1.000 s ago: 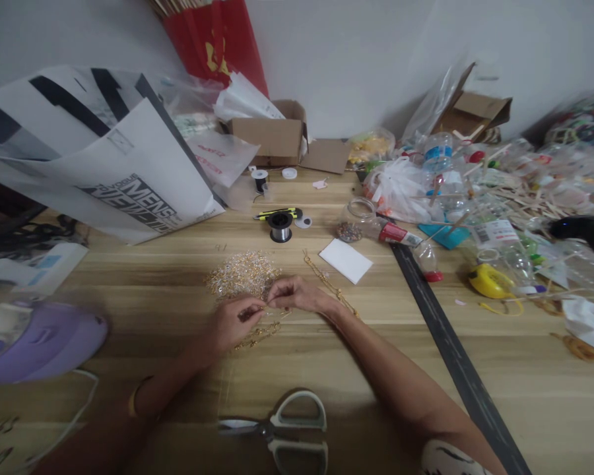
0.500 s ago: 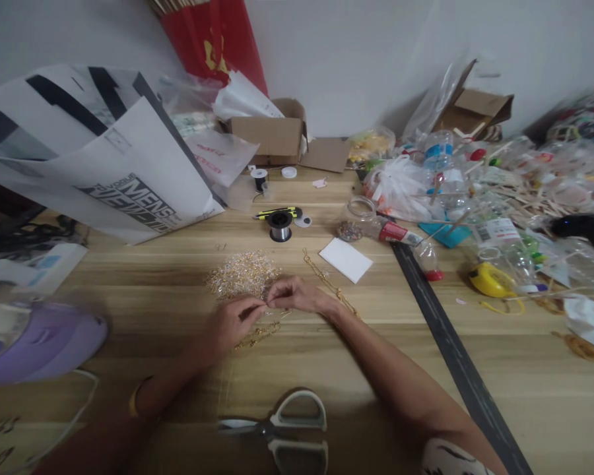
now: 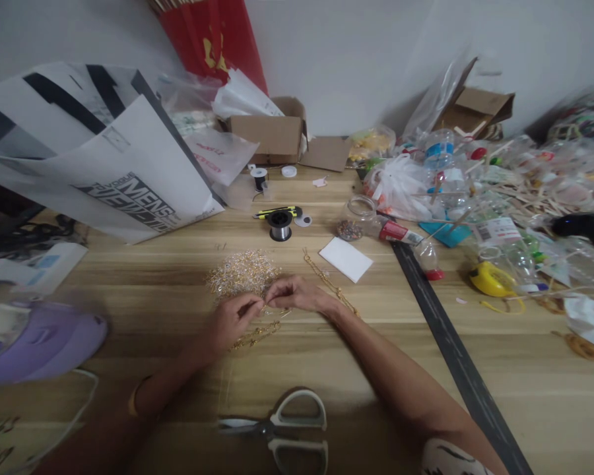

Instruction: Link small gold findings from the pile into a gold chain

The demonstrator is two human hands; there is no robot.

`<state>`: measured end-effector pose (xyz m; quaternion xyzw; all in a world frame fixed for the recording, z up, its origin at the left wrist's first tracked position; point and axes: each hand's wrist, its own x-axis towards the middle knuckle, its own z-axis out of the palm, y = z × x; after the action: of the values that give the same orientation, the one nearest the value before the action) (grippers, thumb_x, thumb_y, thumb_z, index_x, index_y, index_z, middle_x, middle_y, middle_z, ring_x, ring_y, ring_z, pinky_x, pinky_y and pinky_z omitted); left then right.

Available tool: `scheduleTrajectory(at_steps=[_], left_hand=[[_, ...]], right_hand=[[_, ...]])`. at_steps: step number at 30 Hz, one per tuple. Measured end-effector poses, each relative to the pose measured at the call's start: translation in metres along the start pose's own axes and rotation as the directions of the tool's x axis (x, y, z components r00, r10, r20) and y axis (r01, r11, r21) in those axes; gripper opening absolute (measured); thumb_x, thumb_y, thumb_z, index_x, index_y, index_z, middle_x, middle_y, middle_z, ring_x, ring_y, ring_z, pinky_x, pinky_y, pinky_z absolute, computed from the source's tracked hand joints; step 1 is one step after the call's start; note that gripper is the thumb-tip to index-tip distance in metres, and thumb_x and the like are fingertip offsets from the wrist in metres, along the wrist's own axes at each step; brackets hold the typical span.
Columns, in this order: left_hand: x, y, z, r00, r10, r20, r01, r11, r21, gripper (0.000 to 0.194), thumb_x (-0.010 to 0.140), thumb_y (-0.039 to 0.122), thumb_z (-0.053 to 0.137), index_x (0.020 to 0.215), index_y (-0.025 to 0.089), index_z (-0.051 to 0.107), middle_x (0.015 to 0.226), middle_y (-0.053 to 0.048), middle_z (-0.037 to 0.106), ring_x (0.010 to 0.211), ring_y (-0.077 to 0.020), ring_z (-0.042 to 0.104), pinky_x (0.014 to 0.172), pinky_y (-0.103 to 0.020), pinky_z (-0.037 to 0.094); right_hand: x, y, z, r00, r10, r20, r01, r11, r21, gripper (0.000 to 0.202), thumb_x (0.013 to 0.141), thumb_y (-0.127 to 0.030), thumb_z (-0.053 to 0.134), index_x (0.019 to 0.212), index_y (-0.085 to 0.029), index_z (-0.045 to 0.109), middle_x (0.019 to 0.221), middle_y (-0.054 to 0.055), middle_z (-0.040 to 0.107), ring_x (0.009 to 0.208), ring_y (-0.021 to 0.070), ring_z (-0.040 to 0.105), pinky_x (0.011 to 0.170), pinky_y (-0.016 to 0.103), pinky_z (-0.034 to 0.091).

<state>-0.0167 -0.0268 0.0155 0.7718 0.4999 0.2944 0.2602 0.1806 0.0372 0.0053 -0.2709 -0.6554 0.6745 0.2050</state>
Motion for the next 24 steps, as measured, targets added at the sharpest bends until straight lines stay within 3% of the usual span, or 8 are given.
scheduleTrajectory(at_steps=[8, 24], left_hand=[[-0.0010, -0.0033, 0.0006, 1.000, -0.021, -0.021, 0.021, 0.999, -0.043, 0.021, 0.090, 0.023, 0.047, 0.075, 0.018, 0.061, 0.066, 0.001, 0.066, 0.063, -0.0116, 0.059, 0.062, -0.021, 0.043], [-0.0001, -0.0010, -0.0020, 0.997, -0.044, -0.063, 0.040, 0.997, -0.069, 0.022, 0.090, 0.027, 0.049, 0.079, 0.017, 0.064, 0.059, 0.002, 0.062, 0.055, -0.0105, 0.058, 0.057, -0.019, 0.042]], right_hand=[[-0.0003, 0.0027, -0.0011, 1.000, 0.010, -0.004, -0.010, 1.000, -0.009, 0.030, 0.076, -0.040, 0.070, 0.087, -0.012, 0.068, 0.068, -0.001, 0.056, 0.059, 0.0077, 0.044, 0.053, 0.019, 0.036], [-0.0015, -0.0009, -0.0009, 1.000, 0.015, -0.010, -0.014, 1.000, 0.023, 0.027, 0.078, -0.038, 0.069, 0.089, -0.013, 0.068, 0.067, -0.003, 0.053, 0.058, 0.0069, 0.044, 0.053, 0.019, 0.038]])
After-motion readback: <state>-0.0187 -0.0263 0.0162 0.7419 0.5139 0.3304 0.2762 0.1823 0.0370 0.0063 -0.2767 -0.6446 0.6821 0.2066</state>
